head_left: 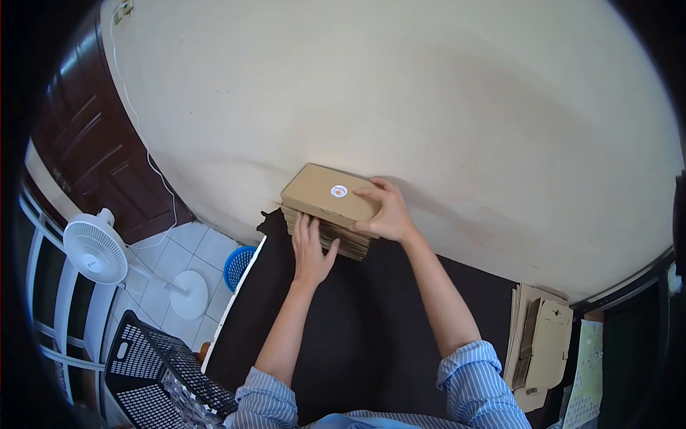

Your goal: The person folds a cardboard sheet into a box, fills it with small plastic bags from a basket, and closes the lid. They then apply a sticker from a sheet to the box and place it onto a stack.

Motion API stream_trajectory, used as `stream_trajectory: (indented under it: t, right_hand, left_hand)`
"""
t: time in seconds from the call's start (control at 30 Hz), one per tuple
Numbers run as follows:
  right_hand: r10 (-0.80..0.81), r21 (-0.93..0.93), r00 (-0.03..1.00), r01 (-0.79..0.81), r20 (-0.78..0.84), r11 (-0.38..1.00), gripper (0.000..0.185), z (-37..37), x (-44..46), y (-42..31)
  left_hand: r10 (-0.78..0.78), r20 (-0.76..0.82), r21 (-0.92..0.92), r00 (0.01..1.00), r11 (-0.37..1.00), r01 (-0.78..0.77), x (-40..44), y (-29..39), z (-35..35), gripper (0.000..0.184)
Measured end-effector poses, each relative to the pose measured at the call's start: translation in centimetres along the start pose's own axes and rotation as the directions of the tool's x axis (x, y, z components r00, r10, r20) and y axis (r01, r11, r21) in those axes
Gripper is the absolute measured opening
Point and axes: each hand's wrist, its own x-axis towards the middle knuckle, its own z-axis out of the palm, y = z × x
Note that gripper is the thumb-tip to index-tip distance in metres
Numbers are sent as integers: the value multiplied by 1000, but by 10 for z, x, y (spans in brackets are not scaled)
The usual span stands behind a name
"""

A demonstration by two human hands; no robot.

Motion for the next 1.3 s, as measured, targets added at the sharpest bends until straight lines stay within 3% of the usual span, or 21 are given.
stream_trajectory:
  t: [0.13, 0.23, 0.53, 0.6, 0.73, 0.93, 1.03, 1.13, 1.2, 1.3]
  right_hand:
    - [-136, 106, 990, 139, -32, 985, 69, -36, 7, -17]
    - [-188, 127, 962, 215, -196, 968, 60, -44, 9, -30]
    - [-133, 5, 990, 133, -54, 991, 57, 23, -12, 19]
    - [-144, -407, 987, 103, -70, 907, 55, 23, -19, 4]
    - [-226, -339, 973, 197, -48, 920, 54, 37, -23, 3]
    - [-113, -501, 990, 57, -81, 864, 65, 37, -44, -22]
    - [-211, -278, 962, 158, -172, 948, 65, 19, -108, -33]
    - [-70, -257, 975, 13, -211, 966, 61, -2, -225, -18]
    - [93, -266, 951, -175, -296, 948, 54, -22, -318, 9]
    - [279, -313, 815, -476, -507, 822, 46, -73, -439, 42]
  left_hand:
    - [-105, -85, 5, 991, 994, 105, -35, -10, -16, 74]
    - [-275, -96, -60, 957, 961, 270, -70, -18, -29, 76]
    - [-516, -161, 17, 841, 851, 525, -176, -14, -110, 74]
    - [-503, -174, 53, 847, 854, 518, -189, -12, -124, 73]
    - [-558, -154, 49, 815, 820, 571, -200, -1, -135, 73]
    - [-475, -78, 13, 877, 879, 477, -201, 26, -127, 76]
    - [-447, -19, -35, 895, 894, 446, -202, 48, -126, 77]
    - [-377, 73, -63, 923, 922, 382, -212, 69, -127, 77]
    - [-353, 106, -57, 930, 931, 360, -223, 84, -130, 76]
    - [-324, 169, -64, 931, 939, 338, -244, 103, -130, 73]
